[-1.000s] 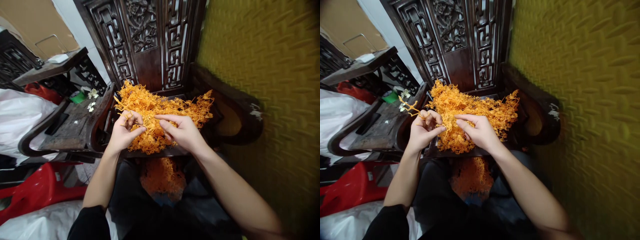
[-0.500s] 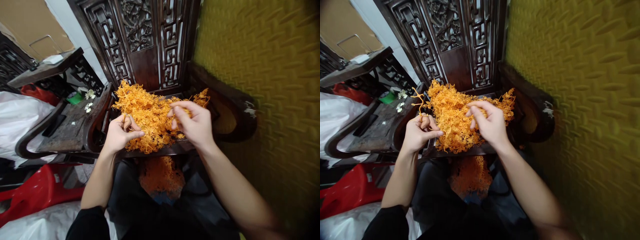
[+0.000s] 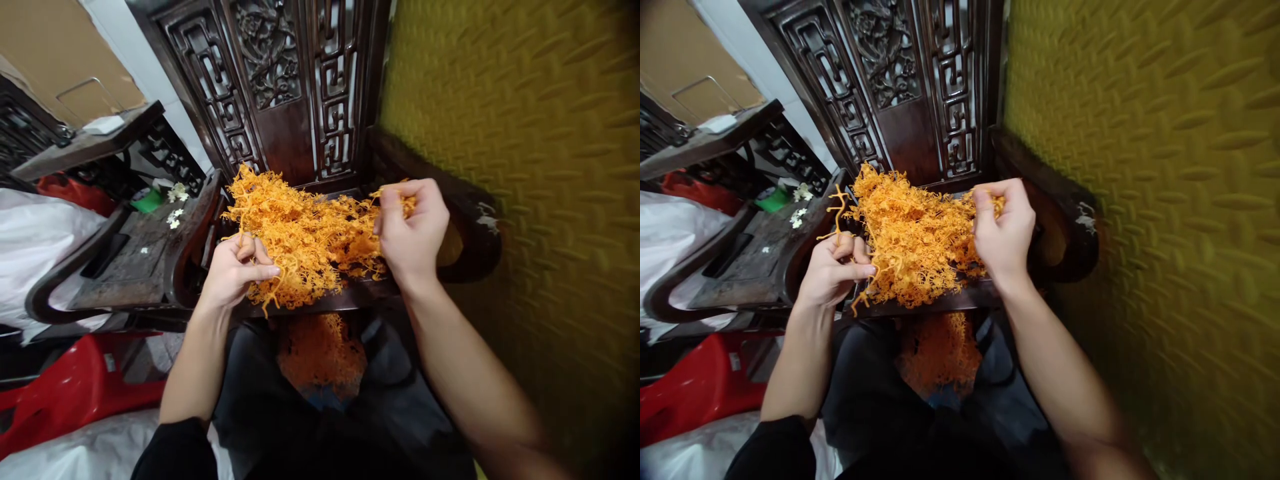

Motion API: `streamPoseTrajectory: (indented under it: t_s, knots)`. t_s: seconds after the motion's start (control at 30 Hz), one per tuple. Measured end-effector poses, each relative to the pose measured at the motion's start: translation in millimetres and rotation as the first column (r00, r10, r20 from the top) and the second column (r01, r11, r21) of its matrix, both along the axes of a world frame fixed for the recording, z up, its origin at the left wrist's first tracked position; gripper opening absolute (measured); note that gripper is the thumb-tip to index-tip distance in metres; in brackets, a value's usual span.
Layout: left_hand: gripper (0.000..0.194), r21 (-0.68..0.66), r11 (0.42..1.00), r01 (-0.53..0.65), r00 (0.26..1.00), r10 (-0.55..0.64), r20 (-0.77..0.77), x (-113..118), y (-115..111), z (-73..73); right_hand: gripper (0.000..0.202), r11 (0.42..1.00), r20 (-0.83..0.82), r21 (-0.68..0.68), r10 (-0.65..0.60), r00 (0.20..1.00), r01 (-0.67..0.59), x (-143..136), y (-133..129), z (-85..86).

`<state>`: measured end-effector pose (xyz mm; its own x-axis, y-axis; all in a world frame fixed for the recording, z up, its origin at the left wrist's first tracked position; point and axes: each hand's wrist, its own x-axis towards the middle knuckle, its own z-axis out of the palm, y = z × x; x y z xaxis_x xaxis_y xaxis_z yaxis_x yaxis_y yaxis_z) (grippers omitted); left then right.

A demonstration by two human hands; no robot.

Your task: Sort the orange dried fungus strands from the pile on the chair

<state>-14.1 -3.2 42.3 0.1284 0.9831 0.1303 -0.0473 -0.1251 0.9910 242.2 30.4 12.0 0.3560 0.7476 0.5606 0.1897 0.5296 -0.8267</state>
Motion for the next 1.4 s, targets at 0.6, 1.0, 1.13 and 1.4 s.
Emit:
streamPoseTrajectory:
  t_s: [0.6,1.0,1.13,1.4]
  knots:
    - [0.037,0.574,0.728,0.375,0.891,-0.11,-0.441,18,-24,1.1,0.047,0.087,-0.67,-0.377,0.662,0.337,-0.922,-33,-13,-3.9]
    - [0.029,0.367,0.651,0.664,0.623,-0.21,-0.754,21,-23,1.8,0.042,0.505,-0.636,-0.28,0.54,0.552,-0.817,-46,-16,-2.5]
    - [0.03,0.431,0.789,0.439,0.853,-0.214,-0.477,-1,-12,1.2,0.037,0.682,-0.622,-0.211,0.459,0.635,-0.7,-44,-11,-4.4]
    - [0.017,0.114,0.977,-0.178,0.983,0.17,0.073,-30,16,5.5,0.033,0.82,-0.255,-0.229,0.469,0.846,-0.524,-39,-20,-2.2]
